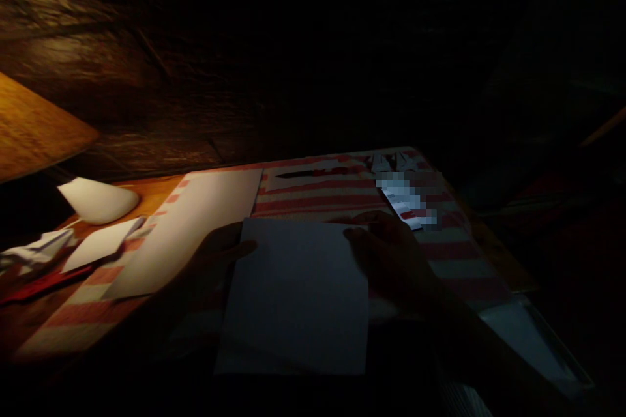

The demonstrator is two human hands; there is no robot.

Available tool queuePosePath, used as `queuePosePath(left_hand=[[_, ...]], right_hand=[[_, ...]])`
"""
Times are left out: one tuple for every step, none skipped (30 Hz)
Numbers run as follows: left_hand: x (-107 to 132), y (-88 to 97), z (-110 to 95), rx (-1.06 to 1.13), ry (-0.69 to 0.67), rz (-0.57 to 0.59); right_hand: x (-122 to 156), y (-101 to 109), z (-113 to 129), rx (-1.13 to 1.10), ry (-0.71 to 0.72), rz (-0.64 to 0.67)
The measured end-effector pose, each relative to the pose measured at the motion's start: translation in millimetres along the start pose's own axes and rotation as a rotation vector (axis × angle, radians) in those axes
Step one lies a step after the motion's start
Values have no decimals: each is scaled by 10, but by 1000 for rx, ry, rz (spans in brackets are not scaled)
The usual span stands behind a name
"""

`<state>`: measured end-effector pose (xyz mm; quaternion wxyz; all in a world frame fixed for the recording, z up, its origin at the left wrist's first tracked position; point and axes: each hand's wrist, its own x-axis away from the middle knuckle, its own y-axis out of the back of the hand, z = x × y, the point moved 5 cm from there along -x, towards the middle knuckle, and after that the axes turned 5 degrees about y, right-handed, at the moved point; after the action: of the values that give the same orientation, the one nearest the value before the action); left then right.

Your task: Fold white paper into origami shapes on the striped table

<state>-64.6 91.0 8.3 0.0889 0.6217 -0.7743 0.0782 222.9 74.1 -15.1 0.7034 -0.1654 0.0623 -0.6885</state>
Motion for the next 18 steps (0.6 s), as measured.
queuePosePath(left_hand=[[-16, 9, 15, 8, -4, -10], [-30, 18, 27, 16, -9, -21], [-41, 27, 36, 24, -14, -33], [-48, 36, 41, 31, -19, -44], [-51, 42, 43, 37, -22, -53], [-51, 47, 42, 41, -24, -59], [-48, 49, 39, 44, -25, -61], [-41, 48, 35, 44, -25, -60], [-33, 44, 32, 44, -25, -56], [-22, 39, 30, 45, -25, -50], [-12, 31, 32, 44, -24, -41], [-3, 22, 38, 42, -19, -29], [5, 12, 47, 37, -14, -15], [10, 2, 58, 30, -9, -1], [13, -8, 70, 20, -2, 13], [13, -13, 81, 11, 3, 20], [12, -14, 89, 7, 5, 20], [9, -13, 95, 7, 8, 17]], right_hand=[[6, -16, 5, 12, -6, 19], [13, -38, 11, 33, -13, 52], [21, -61, 16, 63, -20, 92], [28, -81, 23, 103, -26, 132], [34, -94, 31, 156, -27, 168], [37, -96, 40, 216, -23, 192], [36, -85, 49, 273, -17, 196], [32, -66, 60, 316, -9, 183], [27, -38, 71, 349, 2, 154], [22, -11, 80, 379, 12, 124], [18, 14, 86, 400, 22, 94], [16, 33, 89, 414, 31, 71], [17, 45, 90, 426, 38, 56], [19, 51, 91, 439, 43, 42], [23, 54, 92, 447, 44, 27], [27, 48, 94, 443, 42, 18], [32, 35, 96, 431, 38, 18], [37, 11, 97, 414, 33, 37]])
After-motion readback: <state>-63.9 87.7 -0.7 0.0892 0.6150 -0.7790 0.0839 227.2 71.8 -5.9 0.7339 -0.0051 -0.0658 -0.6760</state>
